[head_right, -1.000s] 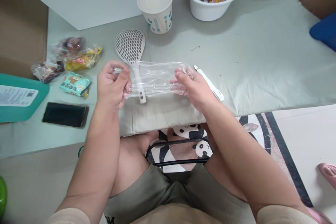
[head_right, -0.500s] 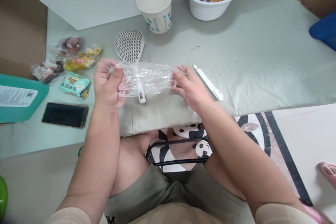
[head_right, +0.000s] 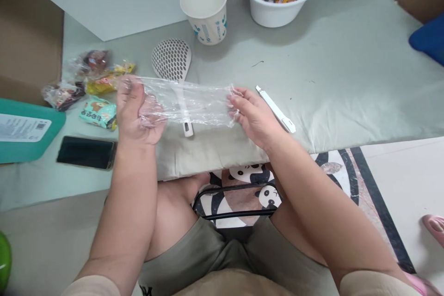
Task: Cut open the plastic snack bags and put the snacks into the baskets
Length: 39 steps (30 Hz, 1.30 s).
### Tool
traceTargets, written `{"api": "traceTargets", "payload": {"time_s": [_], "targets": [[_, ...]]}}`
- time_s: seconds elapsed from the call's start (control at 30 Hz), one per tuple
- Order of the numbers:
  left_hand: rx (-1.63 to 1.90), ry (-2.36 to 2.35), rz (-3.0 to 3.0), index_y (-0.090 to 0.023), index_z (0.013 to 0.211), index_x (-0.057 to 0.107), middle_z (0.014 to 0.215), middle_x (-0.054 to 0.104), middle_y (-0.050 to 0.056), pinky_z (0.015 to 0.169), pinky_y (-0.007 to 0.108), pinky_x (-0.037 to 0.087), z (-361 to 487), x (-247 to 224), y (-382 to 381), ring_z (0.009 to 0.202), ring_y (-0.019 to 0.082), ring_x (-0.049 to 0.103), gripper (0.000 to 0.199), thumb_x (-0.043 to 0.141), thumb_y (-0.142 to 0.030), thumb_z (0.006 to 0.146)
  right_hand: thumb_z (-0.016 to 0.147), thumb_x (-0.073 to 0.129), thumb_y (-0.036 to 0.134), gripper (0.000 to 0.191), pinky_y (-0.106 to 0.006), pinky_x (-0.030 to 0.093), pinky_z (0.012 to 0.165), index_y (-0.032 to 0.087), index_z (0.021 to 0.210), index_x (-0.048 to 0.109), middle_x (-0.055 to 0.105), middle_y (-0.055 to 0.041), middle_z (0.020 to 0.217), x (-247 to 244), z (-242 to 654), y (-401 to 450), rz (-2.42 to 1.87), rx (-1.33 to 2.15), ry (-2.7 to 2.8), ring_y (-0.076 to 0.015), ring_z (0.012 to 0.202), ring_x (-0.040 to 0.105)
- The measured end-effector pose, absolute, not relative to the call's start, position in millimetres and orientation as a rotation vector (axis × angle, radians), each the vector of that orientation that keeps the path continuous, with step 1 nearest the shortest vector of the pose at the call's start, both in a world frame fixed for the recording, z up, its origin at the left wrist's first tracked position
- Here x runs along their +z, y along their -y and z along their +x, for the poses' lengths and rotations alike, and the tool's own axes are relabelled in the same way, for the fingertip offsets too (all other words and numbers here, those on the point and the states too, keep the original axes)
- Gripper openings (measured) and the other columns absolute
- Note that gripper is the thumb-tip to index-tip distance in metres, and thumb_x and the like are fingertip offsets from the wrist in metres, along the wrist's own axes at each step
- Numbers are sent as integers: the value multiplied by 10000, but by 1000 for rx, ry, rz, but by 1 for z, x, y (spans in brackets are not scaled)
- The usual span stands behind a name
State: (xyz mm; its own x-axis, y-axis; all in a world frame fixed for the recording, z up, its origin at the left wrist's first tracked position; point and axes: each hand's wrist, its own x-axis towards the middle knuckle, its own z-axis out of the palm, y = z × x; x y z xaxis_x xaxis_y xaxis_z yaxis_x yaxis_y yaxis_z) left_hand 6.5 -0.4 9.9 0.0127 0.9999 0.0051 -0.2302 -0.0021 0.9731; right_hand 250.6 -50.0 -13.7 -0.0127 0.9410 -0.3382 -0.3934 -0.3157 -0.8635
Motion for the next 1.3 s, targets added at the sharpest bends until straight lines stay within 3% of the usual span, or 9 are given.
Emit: {"api": "traceTargets", "payload": {"time_s": [0.1,0.3,0.5,0.7,0.9,1.03,1.1,1.23,1.3], "targets": [[1306,-1011,1031,-295,831,476,452,213,-137,308,218,39,14,13,3,308,31,111,589,927,-603,611,706,860,463,430,-341,619,796,268,1046,682,732,-27,987,-9,245,54,-1108,1749,661,-183,873,713],[1293,-1105,1064,-299,811,545,467,302,-111,305,234,122,8,10,3,325,49,208,475,911,-560,657,708,836,239,182,-244,512,544,207,817,694,623,42,640,-3,246,55,-1199,1663,688,-87,510,563],[1237,-1054,1116,-292,939,620,572,472,-89,379,205,272,1,0,0,429,58,376,402,906,-357,666,788,756,232,77,-239,506,539,201,817,691,648,27,621,-4,250,54,-1278,1533,761,-100,509,602],[1130,-1179,989,-238,810,643,497,562,-64,354,192,317,3,6,3,375,77,450,172,805,-250,755,818,730,237,144,-220,494,536,242,946,665,588,74,609,-8,251,52,-1201,1397,775,-81,509,538],[1182,-1109,923,-209,670,639,557,609,-21,446,185,454,3,15,1,479,90,560,133,697,-196,789,840,650,231,120,-239,486,567,232,742,580,542,45,599,-6,253,52,-1170,1301,797,-91,537,554],[1149,-1128,950,-190,590,661,614,615,25,482,217,494,0,10,-1,530,107,601,353,586,-373,883,935,549,434,322,-304,514,594,226,694,596,623,-26,698,-9,255,51,-1237,1338,852,-123,563,579],[1158,-1173,1053,-186,600,641,615,601,5,495,203,478,-1,3,-2,525,83,569,289,686,-339,840,968,503,521,418,-316,517,605,231,681,593,630,-38,708,-12,256,52,-1261,1319,901,-128,572,576],[1166,-1214,1216,-205,803,633,711,624,-42,535,204,498,-1,-9,-4,593,83,614,290,833,-62,649,858,730,346,155,-299,526,656,242,893,621,635,15,747,-13,256,55,-1384,1193,1051,-135,662,636],[1166,-1186,1186,-235,935,642,761,643,-47,547,235,535,-1,-11,-4,620,113,663,411,838,-35,635,777,792,221,321,-286,505,624,254,1045,616,648,36,781,-11,256,56,-1482,1190,1112,-131,654,629]]}}
